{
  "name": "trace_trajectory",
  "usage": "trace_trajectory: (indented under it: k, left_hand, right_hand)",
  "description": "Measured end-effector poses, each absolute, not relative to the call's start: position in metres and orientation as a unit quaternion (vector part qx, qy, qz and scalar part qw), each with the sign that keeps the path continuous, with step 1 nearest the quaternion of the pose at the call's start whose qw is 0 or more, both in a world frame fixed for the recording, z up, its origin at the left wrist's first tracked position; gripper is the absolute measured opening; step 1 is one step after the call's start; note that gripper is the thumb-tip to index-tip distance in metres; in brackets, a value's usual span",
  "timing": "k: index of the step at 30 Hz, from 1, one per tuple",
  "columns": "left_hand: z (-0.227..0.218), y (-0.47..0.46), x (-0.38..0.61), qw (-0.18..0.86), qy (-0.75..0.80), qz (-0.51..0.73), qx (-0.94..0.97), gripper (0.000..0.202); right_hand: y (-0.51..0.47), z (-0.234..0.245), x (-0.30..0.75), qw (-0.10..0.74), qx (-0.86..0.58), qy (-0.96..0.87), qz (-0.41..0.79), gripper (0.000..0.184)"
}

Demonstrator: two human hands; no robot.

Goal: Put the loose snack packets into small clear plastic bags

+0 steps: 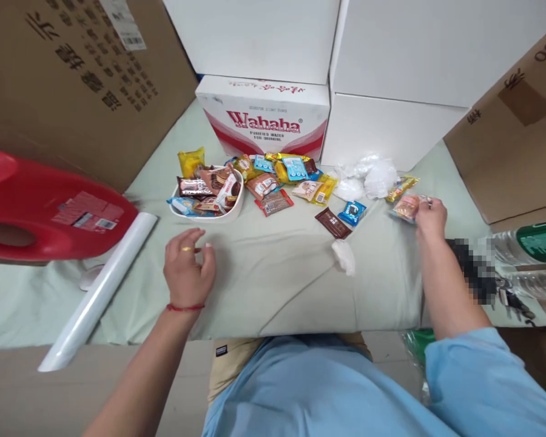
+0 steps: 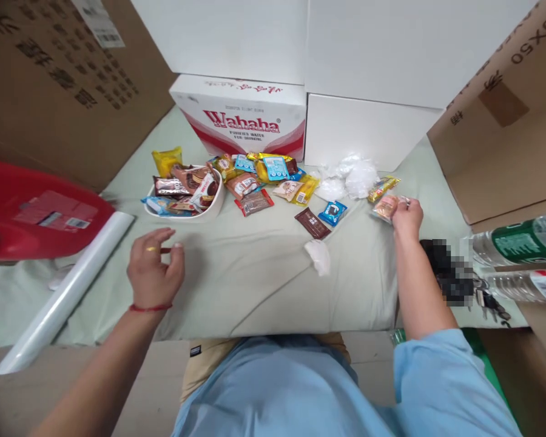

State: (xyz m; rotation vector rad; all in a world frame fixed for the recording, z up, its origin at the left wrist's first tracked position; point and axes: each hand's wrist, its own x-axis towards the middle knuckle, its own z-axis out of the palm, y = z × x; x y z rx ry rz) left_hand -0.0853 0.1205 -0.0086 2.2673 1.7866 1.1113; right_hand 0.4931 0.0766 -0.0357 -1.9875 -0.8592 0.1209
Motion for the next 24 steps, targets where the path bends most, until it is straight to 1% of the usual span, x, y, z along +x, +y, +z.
trace_trajectory:
  k: [3, 4, 6, 8, 9, 10, 11, 12, 13, 15, 17, 19, 24]
  left_hand:
    - [-0.011, 0.164, -0.071, 0.024, 0.596, 0.294, 0.747, 0.047]
    - [-0.013, 0.176, -0.068, 0.026, 0.604, 0.264, 0.752, 0.050]
    - [-0.019, 0.192, -0.063, 0.030, 0.617, 0.213, 0.757, 0.052]
    - [-0.024, 0.200, -0.061, 0.029, 0.620, 0.197, 0.758, 0.048]
    - [-0.027, 0.201, -0.061, 0.025, 0.616, 0.205, 0.760, 0.045]
    - [-0.029, 0.201, -0.061, 0.020, 0.609, 0.218, 0.762, 0.042]
    - [-0.032, 0.199, -0.061, 0.014, 0.601, 0.233, 0.764, 0.039]
    - [-0.034, 0.198, -0.061, 0.011, 0.596, 0.246, 0.764, 0.037]
    - [-0.035, 0.196, -0.061, 0.012, 0.595, 0.254, 0.762, 0.036]
    - [-0.037, 0.195, -0.060, 0.026, 0.610, 0.261, 0.748, 0.033]
    - [-0.035, 0.193, -0.057, 0.042, 0.631, 0.265, 0.728, 0.026]
    - [-0.031, 0.189, -0.053, 0.039, 0.621, 0.291, 0.727, 0.020]
    - [-0.013, 0.145, -0.032, 0.008, 0.464, 0.415, 0.782, 0.015]
  right_hand:
    - [0.087, -0.032, 0.494, 0.368, -0.888, -0.275, 0.018, 0.014]
    - [0.086, -0.029, 0.489, 0.345, -0.897, -0.276, 0.000, 0.018]
    - [0.077, -0.021, 0.471, 0.321, -0.892, -0.308, -0.075, 0.035]
    - [0.061, -0.014, 0.444, 0.337, -0.844, -0.394, -0.139, 0.046]
    - [0.051, -0.011, 0.427, 0.349, -0.806, -0.459, -0.135, 0.045]
    - [0.041, -0.010, 0.408, 0.350, -0.764, -0.534, -0.093, 0.043]
    - [0.031, -0.009, 0.389, 0.327, -0.721, -0.610, -0.028, 0.040]
    - [0.022, -0.011, 0.371, 0.283, -0.689, -0.667, 0.025, 0.039]
    - [0.013, -0.014, 0.354, 0.239, -0.676, -0.695, 0.047, 0.040]
    - [-0.002, -0.025, 0.328, 0.179, -0.686, -0.704, 0.040, 0.043]
    - [-0.011, -0.039, 0.314, 0.179, -0.706, -0.685, 0.006, 0.043]
    - [-0.016, -0.051, 0.310, 0.207, -0.709, -0.674, -0.012, 0.040]
    - [-0.012, -0.061, 0.313, 0.247, -0.696, -0.674, -0.021, 0.033]
